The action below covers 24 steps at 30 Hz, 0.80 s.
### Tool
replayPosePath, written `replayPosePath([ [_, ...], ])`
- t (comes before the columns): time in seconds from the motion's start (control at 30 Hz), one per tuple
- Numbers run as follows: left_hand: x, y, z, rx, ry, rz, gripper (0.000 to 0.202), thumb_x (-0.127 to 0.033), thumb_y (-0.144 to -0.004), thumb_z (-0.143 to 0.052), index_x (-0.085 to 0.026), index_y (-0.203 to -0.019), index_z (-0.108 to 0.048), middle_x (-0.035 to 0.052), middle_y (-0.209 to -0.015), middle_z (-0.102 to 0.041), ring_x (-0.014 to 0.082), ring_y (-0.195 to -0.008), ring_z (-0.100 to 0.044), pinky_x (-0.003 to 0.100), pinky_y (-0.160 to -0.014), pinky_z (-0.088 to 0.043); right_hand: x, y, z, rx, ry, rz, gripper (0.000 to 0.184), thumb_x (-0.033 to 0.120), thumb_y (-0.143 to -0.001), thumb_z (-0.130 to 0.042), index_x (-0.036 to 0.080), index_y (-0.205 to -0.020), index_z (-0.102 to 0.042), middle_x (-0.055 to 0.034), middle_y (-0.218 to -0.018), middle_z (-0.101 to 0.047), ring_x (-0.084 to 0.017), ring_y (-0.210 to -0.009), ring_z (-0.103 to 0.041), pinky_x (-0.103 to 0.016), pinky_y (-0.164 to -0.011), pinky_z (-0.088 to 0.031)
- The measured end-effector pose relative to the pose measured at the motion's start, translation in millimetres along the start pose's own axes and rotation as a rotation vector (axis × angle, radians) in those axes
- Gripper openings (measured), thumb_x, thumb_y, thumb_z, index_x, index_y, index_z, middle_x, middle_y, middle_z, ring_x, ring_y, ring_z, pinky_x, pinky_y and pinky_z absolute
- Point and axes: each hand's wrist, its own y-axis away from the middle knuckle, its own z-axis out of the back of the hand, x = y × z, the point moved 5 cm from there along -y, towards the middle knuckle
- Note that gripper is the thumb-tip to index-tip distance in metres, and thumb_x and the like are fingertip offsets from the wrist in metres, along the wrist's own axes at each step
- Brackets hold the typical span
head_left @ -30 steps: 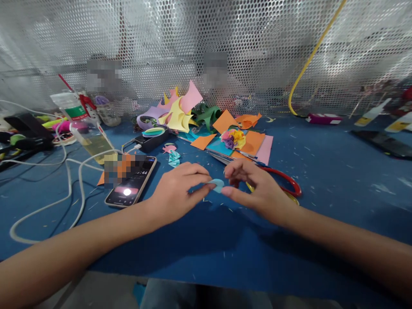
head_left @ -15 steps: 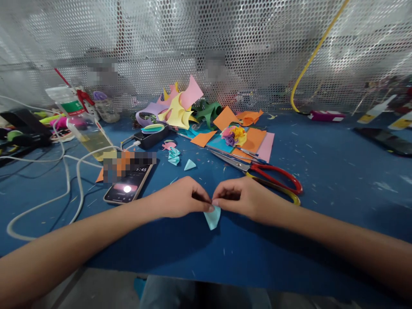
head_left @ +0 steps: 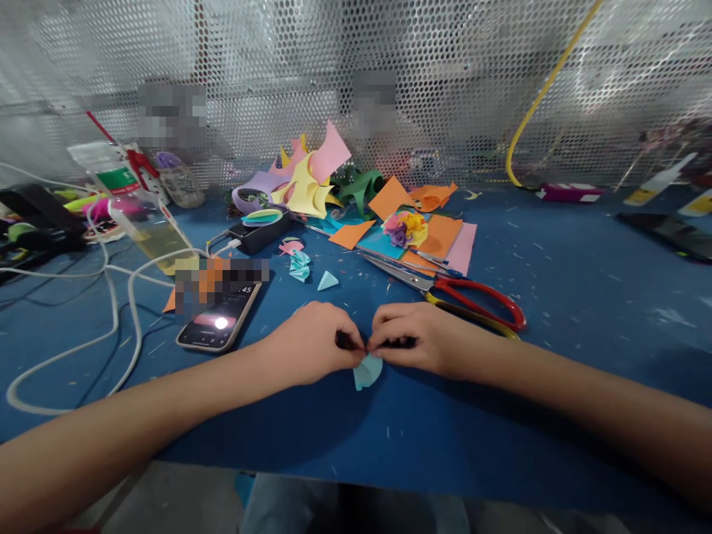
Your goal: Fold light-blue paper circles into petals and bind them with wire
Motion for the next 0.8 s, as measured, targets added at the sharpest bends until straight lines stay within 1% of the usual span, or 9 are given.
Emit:
replayPosePath([
  [0.17,-0.7,0.1,-1.5,0.002,-0.002,-0.01,0.017,-0.029,-0.073,-0.059,-0.017,-0.073,-0.071,0.0008,-0.069,-0.064,0.011,-0.058,-0.053,0.022,-0.053,-0.036,-3.3,-0.3,-1.3,0.0,-0.003,0.054,0.016,0.022,-0.083,-0.053,0.018,-0.086,-0.068,-0.0044,-0.087,-0.063,-0.013,-0.076,-0.059,-0.021,-0.069,-0.044],
  [0.27,-2.6,-0.8,-2.7,0.008,-0.045,-0.067,0.016,-0.026,-0.074,-0.058,-0.018,-0.075,-0.072,0.0013,-0.07,-0.063,0.0115,-0.061,-0.055,0.022,-0.056,-0.037,-2.6,0.9,-2.8,0.011,0.008,0.098,0.018,0.023,-0.085,-0.051,0.017,-0.088,-0.068,-0.005,-0.087,-0.062,-0.013,-0.076,-0.059,-0.022,-0.071,-0.044],
  [0.4,-5.0,0.4,-4.4,0.021,-0.126,-0.138,0.017,-0.021,-0.077,-0.056,-0.02,-0.078,-0.073,0.0023,-0.077,-0.065,0.0131,-0.069,-0.058,0.022,-0.061,-0.039,0.7,2.9,-2.7,0.043,0.057,0.14,0.021,0.024,-0.087,-0.048,0.016,-0.09,-0.068,-0.0056,-0.087,-0.061,-0.013,-0.076,-0.058,-0.022,-0.071,-0.044],
  [0.53,-6.3,3.9,-2.8,0.037,-0.149,-0.144,0.019,-0.025,-0.079,-0.055,-0.021,-0.079,-0.073,0.0034,-0.079,-0.066,0.0143,-0.071,-0.059,0.023,-0.065,-0.041,3.8,4.6,1.7,0.074,0.094,0.129,0.021,0.024,-0.087,-0.049,0.017,-0.092,-0.068,-0.0051,-0.087,-0.06,-0.013,-0.078,-0.058,-0.023,-0.073,-0.043],
  [0.63,-6.7,5.7,-0.5,0.055,-0.119,-0.135,0.019,-0.029,-0.078,-0.056,-0.021,-0.079,-0.073,0.0031,-0.076,-0.065,0.0136,-0.068,-0.058,0.023,-0.063,-0.042,6.5,6.4,5.7,0.115,0.116,0.122,0.021,0.022,-0.087,-0.049,0.018,-0.093,-0.069,-0.005,-0.088,-0.06,-0.013,-0.077,-0.058,-0.023,-0.073,-0.044],
  [0.73,-6.5,6.1,1.0,0.051,-0.098,-0.134,0.019,-0.029,-0.078,-0.055,-0.021,-0.078,-0.073,0.0021,-0.075,-0.065,0.013,-0.067,-0.058,0.023,-0.062,-0.041,7.9,8.7,6.2,0.175,0.138,0.119,0.021,0.02,-0.086,-0.049,0.02,-0.093,-0.068,-0.0048,-0.089,-0.059,-0.014,-0.079,-0.058,-0.025,-0.074,-0.044],
  [0.8,-6.0,5.6,0.5,0.043,-0.084,-0.131,0.018,-0.028,-0.077,-0.056,-0.021,-0.076,-0.073,0.0015,-0.075,-0.065,0.0126,-0.067,-0.058,0.022,-0.061,-0.041,7.3,9.7,5.8,0.192,0.133,0.106,0.02,0.021,-0.086,-0.049,0.021,-0.095,-0.067,-0.0049,-0.091,-0.059,-0.015,-0.082,-0.058,-0.025,-0.075,-0.043],
])
